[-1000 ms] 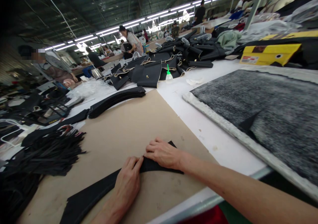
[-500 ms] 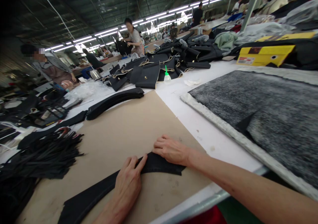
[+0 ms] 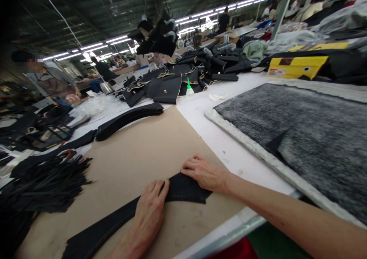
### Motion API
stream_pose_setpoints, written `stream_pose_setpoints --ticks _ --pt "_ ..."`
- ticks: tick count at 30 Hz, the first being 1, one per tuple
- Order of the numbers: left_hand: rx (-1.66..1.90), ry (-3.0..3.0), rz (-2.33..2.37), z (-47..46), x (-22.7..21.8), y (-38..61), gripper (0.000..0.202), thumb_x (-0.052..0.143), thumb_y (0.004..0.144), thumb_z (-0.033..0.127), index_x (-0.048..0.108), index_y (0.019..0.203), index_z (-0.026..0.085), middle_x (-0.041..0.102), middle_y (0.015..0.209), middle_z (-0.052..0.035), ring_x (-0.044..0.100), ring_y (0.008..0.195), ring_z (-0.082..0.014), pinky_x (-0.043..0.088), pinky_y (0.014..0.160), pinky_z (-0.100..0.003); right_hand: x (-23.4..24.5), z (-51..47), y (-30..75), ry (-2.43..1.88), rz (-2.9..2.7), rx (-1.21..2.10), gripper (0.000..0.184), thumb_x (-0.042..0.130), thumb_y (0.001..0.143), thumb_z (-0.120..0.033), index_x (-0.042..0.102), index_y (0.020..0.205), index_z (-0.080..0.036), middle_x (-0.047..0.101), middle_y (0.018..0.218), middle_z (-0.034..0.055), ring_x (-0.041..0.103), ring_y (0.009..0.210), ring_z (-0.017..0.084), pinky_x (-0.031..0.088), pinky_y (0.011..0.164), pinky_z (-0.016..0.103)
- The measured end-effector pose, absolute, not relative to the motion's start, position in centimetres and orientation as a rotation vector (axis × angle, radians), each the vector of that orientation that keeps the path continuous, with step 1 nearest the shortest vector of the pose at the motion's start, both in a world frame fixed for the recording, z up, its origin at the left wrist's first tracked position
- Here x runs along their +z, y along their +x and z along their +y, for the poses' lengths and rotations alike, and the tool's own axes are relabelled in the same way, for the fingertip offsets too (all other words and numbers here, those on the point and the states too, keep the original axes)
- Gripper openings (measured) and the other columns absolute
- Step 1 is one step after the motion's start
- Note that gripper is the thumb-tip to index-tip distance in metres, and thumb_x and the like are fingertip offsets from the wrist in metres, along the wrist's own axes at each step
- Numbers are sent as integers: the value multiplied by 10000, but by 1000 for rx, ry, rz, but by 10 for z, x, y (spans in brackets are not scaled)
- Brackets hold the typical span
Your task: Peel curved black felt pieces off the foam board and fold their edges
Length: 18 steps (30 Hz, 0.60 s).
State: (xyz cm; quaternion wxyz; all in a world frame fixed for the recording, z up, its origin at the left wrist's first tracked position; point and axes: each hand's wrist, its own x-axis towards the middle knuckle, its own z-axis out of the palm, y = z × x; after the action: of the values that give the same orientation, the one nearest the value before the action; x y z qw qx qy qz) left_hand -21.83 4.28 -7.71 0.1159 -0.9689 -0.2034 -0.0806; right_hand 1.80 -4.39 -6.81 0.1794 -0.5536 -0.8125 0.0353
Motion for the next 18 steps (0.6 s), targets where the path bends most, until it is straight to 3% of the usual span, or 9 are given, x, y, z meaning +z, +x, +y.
stream_pose_setpoints --ticks 3,7,11,18 --pt "-222 -2889 -578 43 -77 -214 465 414 797 -44 553 1218 98 598 1103 -86 533 984 -210 483 880 -334 -69 -50 23 -1589 -2288 98 446 381 837 22 543 1210 -162 571 1171 76 488 1071 195 313 984 388" --pt "-198 -2906 -601 43 -72 -207 505 449 833 7 475 1318 145 602 1090 -65 540 939 -218 498 826 -357 -70 -56 27 -1658 -2256 59 496 394 818 22 523 1258 -169 554 1230 72 471 1134 196 293 1021 399" --pt "-188 -2891 -607 40 -68 -203 469 479 865 66 476 1321 180 605 1063 -54 545 918 -222 498 810 -369 -69 -57 17 -1839 -2109 -63 474 386 792 38 559 1200 -130 556 1223 93 477 1124 213 330 998 399" --pt "-194 -2853 -644 37 -72 -206 433 524 885 133 467 1314 164 600 1079 -54 539 925 -214 490 812 -364 -71 -55 -19 -1861 -2082 -45 578 356 766 44 511 1283 -163 546 1256 77 476 1119 212 373 983 403"
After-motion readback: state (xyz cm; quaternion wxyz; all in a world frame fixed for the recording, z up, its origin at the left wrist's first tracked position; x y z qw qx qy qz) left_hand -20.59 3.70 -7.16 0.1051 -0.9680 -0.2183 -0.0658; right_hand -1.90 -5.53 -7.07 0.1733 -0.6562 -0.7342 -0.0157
